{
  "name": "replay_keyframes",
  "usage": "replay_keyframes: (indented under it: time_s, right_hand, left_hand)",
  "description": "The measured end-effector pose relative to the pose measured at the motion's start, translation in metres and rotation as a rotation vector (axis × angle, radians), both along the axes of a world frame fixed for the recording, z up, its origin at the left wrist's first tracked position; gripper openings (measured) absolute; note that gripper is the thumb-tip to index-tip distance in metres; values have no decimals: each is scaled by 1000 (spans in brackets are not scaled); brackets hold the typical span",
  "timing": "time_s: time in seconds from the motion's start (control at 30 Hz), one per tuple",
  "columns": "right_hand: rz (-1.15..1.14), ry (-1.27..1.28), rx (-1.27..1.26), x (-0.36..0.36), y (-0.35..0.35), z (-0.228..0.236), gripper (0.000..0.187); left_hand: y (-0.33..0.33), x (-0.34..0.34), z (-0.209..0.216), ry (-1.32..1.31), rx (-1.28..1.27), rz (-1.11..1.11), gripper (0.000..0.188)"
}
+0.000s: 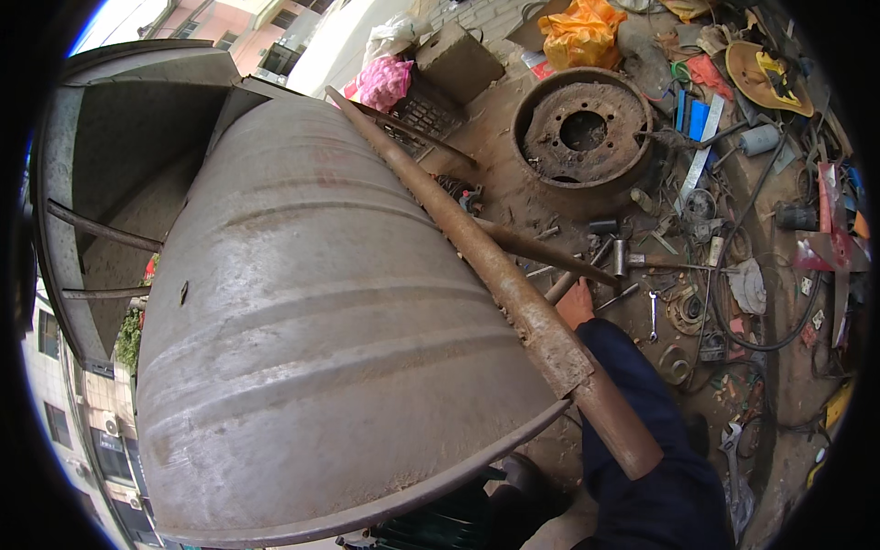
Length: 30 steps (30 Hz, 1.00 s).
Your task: The person removes the end caps and internal components from a teal electric motor using a screwdriver and wrench. They loosen screws, pry off covers, and extract parts while holding the motor over a metal container.
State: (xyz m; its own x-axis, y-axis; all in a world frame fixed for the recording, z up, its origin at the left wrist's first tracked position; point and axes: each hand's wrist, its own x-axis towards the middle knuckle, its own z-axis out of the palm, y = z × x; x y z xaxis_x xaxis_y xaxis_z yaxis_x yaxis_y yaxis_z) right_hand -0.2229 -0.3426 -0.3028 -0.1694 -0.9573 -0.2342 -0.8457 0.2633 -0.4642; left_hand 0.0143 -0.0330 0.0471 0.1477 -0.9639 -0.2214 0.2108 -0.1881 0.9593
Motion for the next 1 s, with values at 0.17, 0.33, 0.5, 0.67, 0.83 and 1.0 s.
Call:
replay_keyframes:
  time_s: [0.17, 0.33, 0.5, 0.67, 0.83, 1.0]
  right_hand:
    - [-7, -18, -4, 9, 0, -5, 32]
    - [-13, -34, -6, 18, 3, -8, 32]
    - [-10, -50, -19, 29, 17, -6, 32]
    - [23, -55, -13, 48, 53, 4, 33]
    - [76, -59, 2, 69, 110, 19, 33]
    - [119, -56, 20, 83, 161, 33, 33]
  left_hand:
    - [2, 1, 0, -13, 9, 1, 102]
    - [5, 2, 1, -10, 24, -5, 103]
    - [13, 4, 2, 3, 15, -20, 104]
    - [25, 15, 9, 37, 6, -39, 105]
    - [41, 31, 14, 88, -37, -70, 105]
    - [47, 44, 11, 146, -113, -108, 106]
